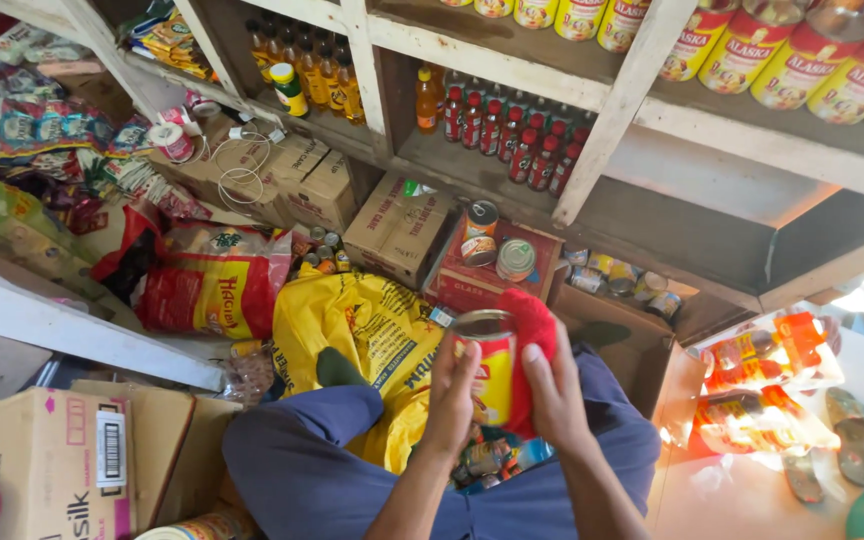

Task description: The person cleans canned goods by wiping each can with a cloth, then places them onto a shelf.

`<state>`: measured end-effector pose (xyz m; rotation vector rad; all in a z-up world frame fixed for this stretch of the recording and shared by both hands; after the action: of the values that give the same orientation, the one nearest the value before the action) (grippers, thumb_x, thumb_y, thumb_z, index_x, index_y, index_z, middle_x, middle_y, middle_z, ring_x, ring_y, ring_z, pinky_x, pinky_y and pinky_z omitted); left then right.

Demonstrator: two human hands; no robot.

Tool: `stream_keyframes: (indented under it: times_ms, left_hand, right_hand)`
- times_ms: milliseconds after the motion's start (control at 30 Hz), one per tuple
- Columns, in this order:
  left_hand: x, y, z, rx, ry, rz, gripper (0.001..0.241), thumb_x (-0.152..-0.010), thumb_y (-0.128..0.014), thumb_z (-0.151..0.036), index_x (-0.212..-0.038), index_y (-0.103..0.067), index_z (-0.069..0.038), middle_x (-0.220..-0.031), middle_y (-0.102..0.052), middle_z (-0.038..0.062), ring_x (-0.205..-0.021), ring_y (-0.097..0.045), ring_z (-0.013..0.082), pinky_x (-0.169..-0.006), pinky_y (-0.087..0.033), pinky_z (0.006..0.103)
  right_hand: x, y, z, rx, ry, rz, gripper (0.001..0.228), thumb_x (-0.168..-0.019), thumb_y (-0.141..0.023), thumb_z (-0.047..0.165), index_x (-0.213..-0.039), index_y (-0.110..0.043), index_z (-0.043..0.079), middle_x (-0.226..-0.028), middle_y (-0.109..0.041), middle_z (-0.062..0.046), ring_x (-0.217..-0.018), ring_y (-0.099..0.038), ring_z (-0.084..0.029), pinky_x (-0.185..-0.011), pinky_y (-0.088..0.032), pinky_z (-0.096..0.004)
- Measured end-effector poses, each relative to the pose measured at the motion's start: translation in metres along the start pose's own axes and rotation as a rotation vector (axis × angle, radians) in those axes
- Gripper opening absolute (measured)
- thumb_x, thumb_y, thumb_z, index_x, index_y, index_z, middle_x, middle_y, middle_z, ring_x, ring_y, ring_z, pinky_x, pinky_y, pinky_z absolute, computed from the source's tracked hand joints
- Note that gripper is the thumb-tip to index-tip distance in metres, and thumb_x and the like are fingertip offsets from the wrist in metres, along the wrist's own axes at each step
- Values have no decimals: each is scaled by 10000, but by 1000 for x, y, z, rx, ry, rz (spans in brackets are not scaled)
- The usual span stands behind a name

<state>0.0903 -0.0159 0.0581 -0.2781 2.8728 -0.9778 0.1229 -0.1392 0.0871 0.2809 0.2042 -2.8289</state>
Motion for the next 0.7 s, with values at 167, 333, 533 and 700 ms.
stream_keyframes:
  times_ms: [167,333,533,700]
  left_hand:
    - [-26,20,-1,2,-82,-73,360,-1055,-537,-305,-1283,-571,-29,-1186,-679,85,-1053,-659,132,-922,-536,309]
    - [-35,16,8,-128,-142,-11,368,-998,-629,-262,-1271,-586,-19,-1183,-690,92,-1055,-655,138,-921,-538,311]
    - [-14,7,30,61,3,15,523,-884,-755,-292,-1297,-598,-12,-1195,-696,75,-1058,-663,142,-927,-542,327]
    - [-16,9,-2,-67,-100,51,541,-871,-778,-294,-1294,-613,1,-1199,-698,81,-1085,-666,137,-971,-534,321]
  right_hand:
    - [35,-8,-12,27,23,-33,538,-1007,-509,112,-1522,-406,-6,-1477,-526,-181,-1392,-483,-256,-1159,-369,-373]
    - [51,-3,18,684,309,-94,515,-902,-664,86,-1385,-541,-44,-1502,-498,-264,-1436,-476,-409,-1154,-392,-414]
    - [3,9,38,535,281,34,466,-936,-618,83,-1383,-579,-44,-1518,-542,-239,-1435,-521,-337,-1154,-397,-398]
    - [12,24,-41,18,-62,-5,438,-1034,-515,157,-1421,-564,-43,-1340,-659,-144,-1231,-589,-188,-1046,-456,-327]
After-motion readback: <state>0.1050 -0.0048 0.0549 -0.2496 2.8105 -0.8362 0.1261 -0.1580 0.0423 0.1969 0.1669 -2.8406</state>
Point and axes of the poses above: each hand's wrist, its own x-axis away from the middle knuckle, its own y-axis out of the back of the hand, z = x × y, the point moved 10 cm from there along -x, towards the middle knuckle
